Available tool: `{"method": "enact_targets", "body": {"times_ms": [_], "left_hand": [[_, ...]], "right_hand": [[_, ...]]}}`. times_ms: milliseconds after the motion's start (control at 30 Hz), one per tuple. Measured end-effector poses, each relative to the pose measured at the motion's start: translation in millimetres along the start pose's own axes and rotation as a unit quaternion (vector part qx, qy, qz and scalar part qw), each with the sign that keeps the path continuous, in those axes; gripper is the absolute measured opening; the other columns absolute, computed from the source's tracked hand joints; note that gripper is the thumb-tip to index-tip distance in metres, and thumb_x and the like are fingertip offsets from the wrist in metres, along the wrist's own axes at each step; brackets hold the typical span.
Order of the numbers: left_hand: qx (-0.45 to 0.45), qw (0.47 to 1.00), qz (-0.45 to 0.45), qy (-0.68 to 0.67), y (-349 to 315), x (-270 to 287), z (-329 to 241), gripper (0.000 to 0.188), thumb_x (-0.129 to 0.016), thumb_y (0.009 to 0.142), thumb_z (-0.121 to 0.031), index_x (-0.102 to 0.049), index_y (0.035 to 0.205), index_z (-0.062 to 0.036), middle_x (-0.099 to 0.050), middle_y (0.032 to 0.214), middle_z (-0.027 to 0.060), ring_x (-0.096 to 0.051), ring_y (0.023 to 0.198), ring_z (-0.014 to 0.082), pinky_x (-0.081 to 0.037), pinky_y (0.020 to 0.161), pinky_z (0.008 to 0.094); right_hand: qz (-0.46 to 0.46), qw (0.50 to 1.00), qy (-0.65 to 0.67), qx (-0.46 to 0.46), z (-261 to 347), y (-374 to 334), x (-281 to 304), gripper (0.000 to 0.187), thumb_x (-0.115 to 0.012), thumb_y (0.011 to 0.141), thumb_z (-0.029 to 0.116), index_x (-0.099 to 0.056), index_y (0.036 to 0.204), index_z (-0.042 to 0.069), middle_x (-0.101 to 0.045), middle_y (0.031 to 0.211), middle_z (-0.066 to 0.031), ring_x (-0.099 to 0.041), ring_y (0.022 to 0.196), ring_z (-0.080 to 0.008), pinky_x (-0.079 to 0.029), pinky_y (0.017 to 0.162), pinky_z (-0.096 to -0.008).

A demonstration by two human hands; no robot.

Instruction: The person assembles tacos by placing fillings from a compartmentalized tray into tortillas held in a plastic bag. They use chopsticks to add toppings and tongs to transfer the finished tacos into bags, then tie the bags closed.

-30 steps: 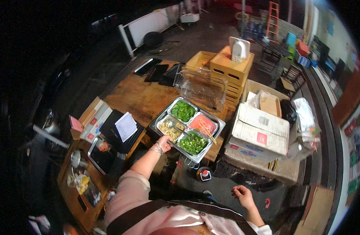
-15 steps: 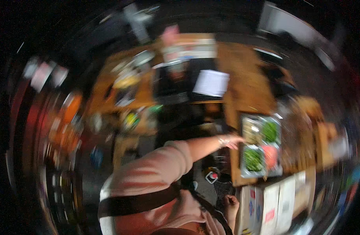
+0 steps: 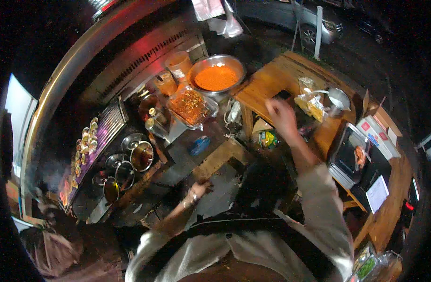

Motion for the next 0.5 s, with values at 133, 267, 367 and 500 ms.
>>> {"method": "enact_targets", "body": {"times_ms": [133,267,367,500], "left_hand": [[-0.026,0.992,-0.118,0.026,-41.4,50.1,53.5,0.025,-0.049,0.082,-0.019,-0.052,0.096,0.0021,-0.059,0.086,0.0130,-0.058,0.068,0.0201,-0.048,0.058,0.0294],[-0.124,0.962,-0.166,0.175,-65.6,36.4,89.5,0.026,-0.054,0.078,-0.025,-0.055,0.098,-0.0082,-0.059,0.091,0.0087,-0.057,0.079,0.0246,-0.046,0.072,0.0329],[-0.040,0.954,-0.228,0.192,-64.5,14.2,88.7,0.024,-0.052,0.079,-0.025,-0.053,0.096,-0.0073,-0.059,0.092,0.0109,-0.057,0.079,0.0261,-0.046,0.068,0.0334],[0.009,0.947,-0.282,-0.154,-48.6,-8.8,61.5,0.023,-0.050,0.079,-0.025,-0.051,0.093,-0.0062,-0.058,0.092,0.0140,-0.056,0.078,0.0281,-0.044,0.064,0.0341]], "right_hand": [[-0.091,0.959,-0.129,0.235,33.3,195.0,-80.9,0.022,-0.060,0.071,0.015,-0.057,0.090,0.005,-0.052,0.088,-0.0110,-0.051,0.084,-0.0289,-0.042,0.073,-0.0370],[-0.132,0.920,-0.254,0.267,33.0,314.3,-120.6,0.042,-0.065,0.068,0.022,-0.052,0.105,0.008,-0.050,0.092,-0.0085,-0.050,0.086,-0.0256,-0.041,0.072,-0.0363],[-0.109,0.901,-0.277,0.315,19.3,374.2,-145.0,0.035,-0.062,0.070,0.019,-0.053,0.102,0.009,-0.051,0.092,-0.0073,-0.050,0.087,-0.0247,-0.041,0.073,-0.0362],[-0.099,0.887,-0.203,0.402,3.9,417.1,-149.9,0.012,-0.058,0.071,0.014,-0.054,0.079,0.007,-0.052,0.080,-0.0068,-0.051,0.080,-0.0245,-0.043,0.068,-0.0345]]}}
Point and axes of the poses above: each hand's wrist, its own y-axis towards the middle knuckle, its own x-axis out of the back of the hand, z = x × y, the point moved 3 cm from there along y, towards the middle knuckle
